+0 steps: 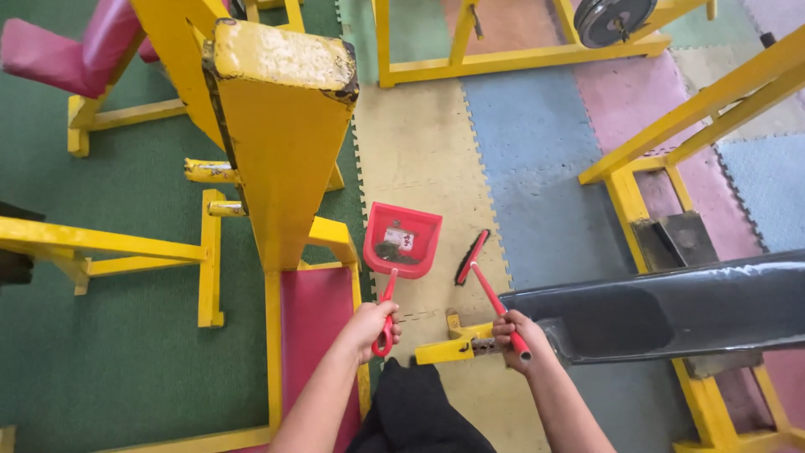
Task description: Sweeping the floor around gym equipment using a small broom and dustpan.
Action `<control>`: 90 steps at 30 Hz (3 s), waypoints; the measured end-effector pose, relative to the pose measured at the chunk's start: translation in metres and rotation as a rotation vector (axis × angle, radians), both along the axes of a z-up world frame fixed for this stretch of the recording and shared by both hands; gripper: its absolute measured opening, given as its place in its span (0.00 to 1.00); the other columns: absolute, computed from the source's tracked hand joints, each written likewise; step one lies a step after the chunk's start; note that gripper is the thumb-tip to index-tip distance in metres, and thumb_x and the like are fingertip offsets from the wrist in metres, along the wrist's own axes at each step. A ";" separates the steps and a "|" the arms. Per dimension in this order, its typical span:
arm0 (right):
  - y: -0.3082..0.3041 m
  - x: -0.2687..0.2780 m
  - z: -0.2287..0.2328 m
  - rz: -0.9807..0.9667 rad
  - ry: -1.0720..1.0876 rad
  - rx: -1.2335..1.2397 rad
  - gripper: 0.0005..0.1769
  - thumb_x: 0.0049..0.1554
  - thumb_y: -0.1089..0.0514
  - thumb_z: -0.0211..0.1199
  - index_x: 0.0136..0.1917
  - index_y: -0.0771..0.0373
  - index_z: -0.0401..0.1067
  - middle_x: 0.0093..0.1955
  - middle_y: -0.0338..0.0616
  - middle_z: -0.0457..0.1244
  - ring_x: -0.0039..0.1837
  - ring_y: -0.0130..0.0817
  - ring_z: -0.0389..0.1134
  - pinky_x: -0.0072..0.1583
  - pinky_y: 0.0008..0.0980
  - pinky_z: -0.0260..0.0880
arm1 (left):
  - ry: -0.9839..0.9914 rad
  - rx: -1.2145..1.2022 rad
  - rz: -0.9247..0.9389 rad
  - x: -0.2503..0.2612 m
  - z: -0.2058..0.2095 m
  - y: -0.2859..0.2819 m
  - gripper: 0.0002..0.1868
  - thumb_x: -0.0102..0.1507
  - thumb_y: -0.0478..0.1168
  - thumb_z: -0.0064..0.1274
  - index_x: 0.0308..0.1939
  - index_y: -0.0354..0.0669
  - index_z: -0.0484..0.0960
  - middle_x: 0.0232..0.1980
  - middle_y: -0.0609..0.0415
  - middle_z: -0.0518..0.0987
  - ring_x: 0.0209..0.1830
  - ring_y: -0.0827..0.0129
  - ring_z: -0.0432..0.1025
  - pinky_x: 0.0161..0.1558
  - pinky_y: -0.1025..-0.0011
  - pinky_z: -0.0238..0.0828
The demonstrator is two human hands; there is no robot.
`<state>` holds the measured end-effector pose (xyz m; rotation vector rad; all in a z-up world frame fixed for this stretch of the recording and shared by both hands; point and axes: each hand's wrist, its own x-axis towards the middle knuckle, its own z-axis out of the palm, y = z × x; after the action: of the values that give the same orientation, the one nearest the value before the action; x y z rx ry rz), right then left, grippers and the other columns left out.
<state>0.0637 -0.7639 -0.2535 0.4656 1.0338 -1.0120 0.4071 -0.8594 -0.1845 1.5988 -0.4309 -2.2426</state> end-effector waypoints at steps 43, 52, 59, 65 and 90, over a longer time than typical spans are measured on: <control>-0.314 -0.176 -0.011 0.314 0.042 0.009 0.10 0.63 0.58 0.47 0.39 0.59 0.56 0.31 0.31 0.51 0.27 0.17 0.51 0.27 0.21 0.47 | -0.137 0.048 0.062 -0.106 -0.161 -0.240 0.12 0.67 0.38 0.50 0.31 0.33 0.74 0.25 0.49 0.74 0.22 0.62 0.71 0.26 0.64 0.72; -0.418 -0.314 -0.030 0.445 0.398 0.008 0.08 0.59 0.62 0.51 0.41 0.69 0.60 0.31 0.40 0.57 0.28 0.24 0.55 0.28 0.26 0.53 | -0.545 -0.013 -0.152 -0.120 -0.163 -0.337 0.12 0.64 0.37 0.52 0.30 0.31 0.80 0.30 0.43 0.81 0.22 0.60 0.75 0.24 0.62 0.73; -0.499 -0.344 -0.111 0.387 0.348 0.147 0.11 0.62 0.58 0.50 0.38 0.64 0.59 0.29 0.37 0.53 0.27 0.27 0.52 0.29 0.28 0.53 | -1.149 -0.150 -0.724 -0.152 -0.085 -0.408 0.19 0.60 0.53 0.58 0.44 0.43 0.88 0.49 0.41 0.85 0.51 0.49 0.79 0.51 0.56 0.76; -0.504 -0.235 -0.168 0.953 0.745 0.134 0.08 0.56 0.59 0.57 0.37 0.65 0.65 0.29 0.45 0.59 0.27 0.37 0.60 0.27 0.39 0.57 | -1.213 -0.113 -0.716 -0.157 -0.068 -0.438 0.26 0.61 0.60 0.56 0.47 0.41 0.88 0.54 0.38 0.83 0.56 0.46 0.78 0.56 0.53 0.77; -0.557 -0.275 -0.066 0.969 0.628 0.046 0.21 0.61 0.61 0.53 0.68 0.63 0.67 0.31 0.38 0.56 0.27 0.27 0.54 0.28 0.29 0.54 | -1.133 -0.080 -0.623 -0.151 -0.055 -0.466 0.16 0.64 0.44 0.50 0.50 0.44 0.86 0.56 0.44 0.83 0.58 0.53 0.77 0.58 0.59 0.75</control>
<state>-0.2117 -1.3208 -0.3194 -0.3560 1.6076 -0.2356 0.2564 -1.3256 -0.2394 2.8439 -1.4172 -1.3183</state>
